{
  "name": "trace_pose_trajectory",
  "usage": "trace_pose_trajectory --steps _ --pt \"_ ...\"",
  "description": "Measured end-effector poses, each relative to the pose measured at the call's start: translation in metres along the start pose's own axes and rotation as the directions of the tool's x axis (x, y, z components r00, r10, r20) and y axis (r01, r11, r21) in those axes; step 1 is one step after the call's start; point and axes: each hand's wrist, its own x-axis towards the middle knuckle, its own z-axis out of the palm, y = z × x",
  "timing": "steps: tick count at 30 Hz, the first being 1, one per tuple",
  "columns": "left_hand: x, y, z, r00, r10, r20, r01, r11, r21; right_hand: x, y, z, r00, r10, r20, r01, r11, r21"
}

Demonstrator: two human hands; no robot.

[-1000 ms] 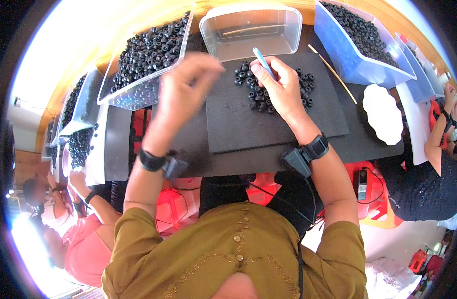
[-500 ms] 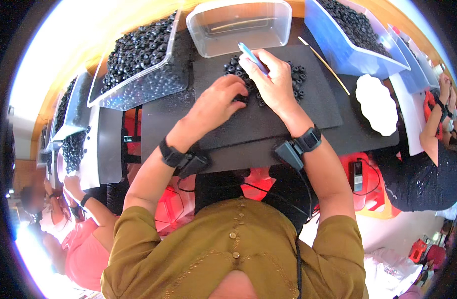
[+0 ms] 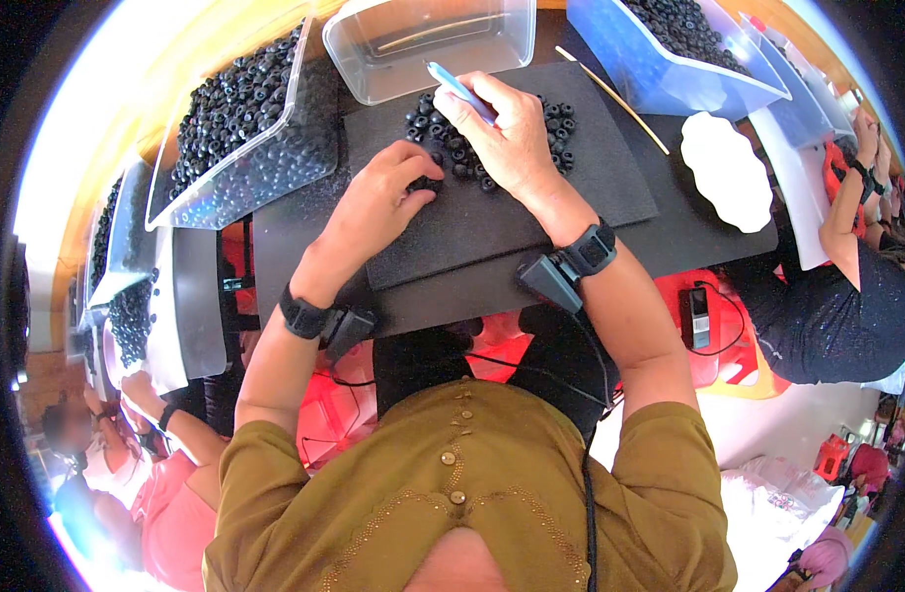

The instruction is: Manually assembling small black plastic components by inserting a small blue tool or part.

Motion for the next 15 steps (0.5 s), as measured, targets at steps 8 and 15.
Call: trace_pose_trajectory --steps 8,15 --pt "-0.018 -0.015 -0.005 0.936 -0.352 0.013 0.323 0.841 -0.434 -0.001 -0.006 0.000 0.999 -0.003 0.034 0.004 1.000 -0.023" --pt "-0.023 -0.032 -0.019 0.902 -0.416 0.118 0.095 -0.077 -0.993 -0.004 -0.016 0.003 0.976 -0.067 0.205 0.090 0.991 -0.103"
